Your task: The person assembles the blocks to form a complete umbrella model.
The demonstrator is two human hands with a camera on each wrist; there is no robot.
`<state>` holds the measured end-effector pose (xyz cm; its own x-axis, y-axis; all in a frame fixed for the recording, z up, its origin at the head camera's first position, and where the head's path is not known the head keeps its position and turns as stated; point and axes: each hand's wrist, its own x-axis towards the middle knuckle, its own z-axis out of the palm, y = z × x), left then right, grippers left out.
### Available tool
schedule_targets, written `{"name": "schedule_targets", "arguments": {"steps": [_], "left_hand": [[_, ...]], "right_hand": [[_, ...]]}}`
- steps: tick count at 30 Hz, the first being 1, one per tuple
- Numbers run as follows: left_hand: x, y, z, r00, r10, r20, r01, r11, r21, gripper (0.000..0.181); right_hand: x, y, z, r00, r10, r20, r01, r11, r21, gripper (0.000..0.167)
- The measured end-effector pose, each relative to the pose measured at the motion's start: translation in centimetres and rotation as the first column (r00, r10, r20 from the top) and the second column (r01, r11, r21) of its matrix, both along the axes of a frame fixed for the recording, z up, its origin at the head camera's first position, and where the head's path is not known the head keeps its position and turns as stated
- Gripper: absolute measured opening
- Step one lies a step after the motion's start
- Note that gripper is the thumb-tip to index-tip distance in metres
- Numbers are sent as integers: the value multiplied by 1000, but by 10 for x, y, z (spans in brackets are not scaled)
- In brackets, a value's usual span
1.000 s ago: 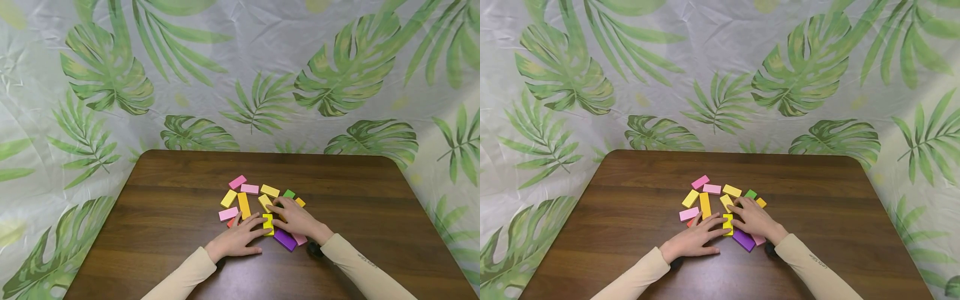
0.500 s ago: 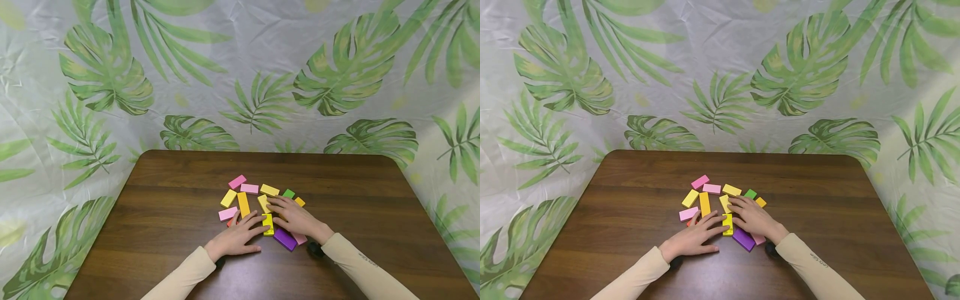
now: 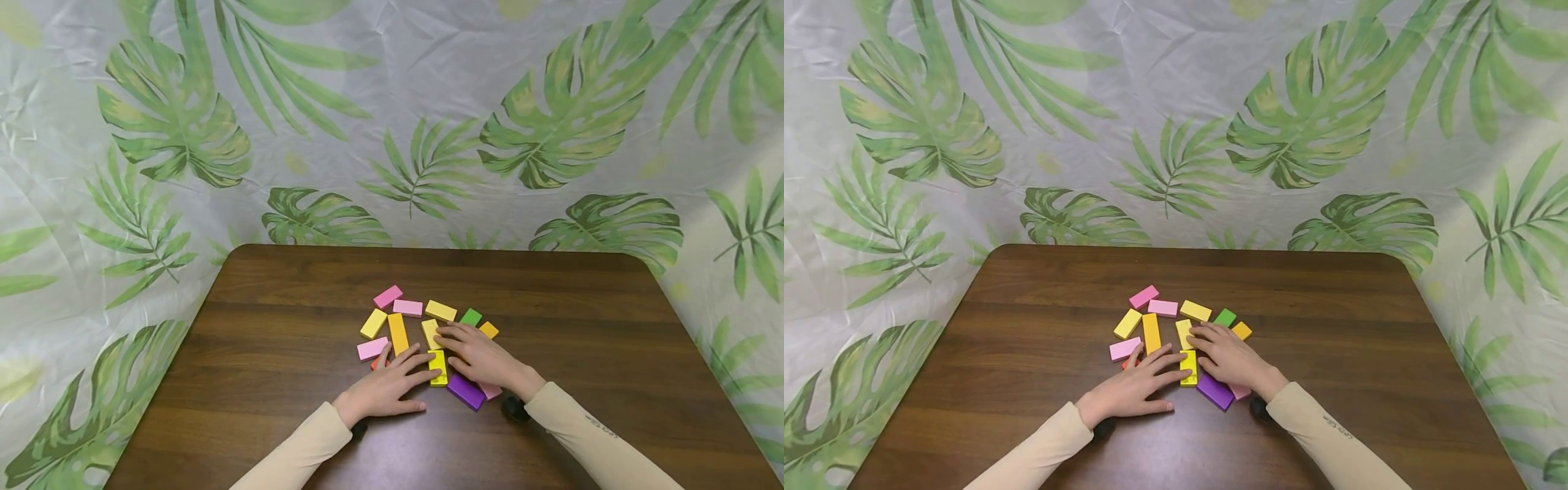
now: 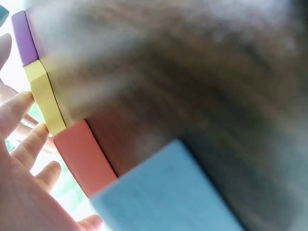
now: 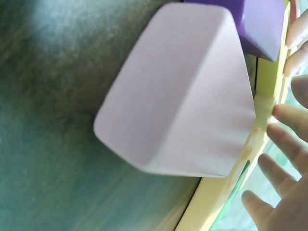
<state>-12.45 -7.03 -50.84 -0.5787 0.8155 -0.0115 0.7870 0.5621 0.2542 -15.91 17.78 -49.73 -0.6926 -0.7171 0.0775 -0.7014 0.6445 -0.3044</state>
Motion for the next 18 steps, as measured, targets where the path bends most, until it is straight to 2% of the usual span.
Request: {"name": "schedule_targets", "arguments": {"steps": [7, 18], "left_hand": [[2, -4, 0, 1000, -20, 9, 20, 1000, 22, 60], [8, -5, 2, 999, -33, 16, 33, 999, 19, 57]], "right_hand": [[3, 0, -3, 999, 19, -38, -20, 1000, -13, 43], [8, 2, -2, 1000, 20, -9, -20, 1000, 1, 41]]}}
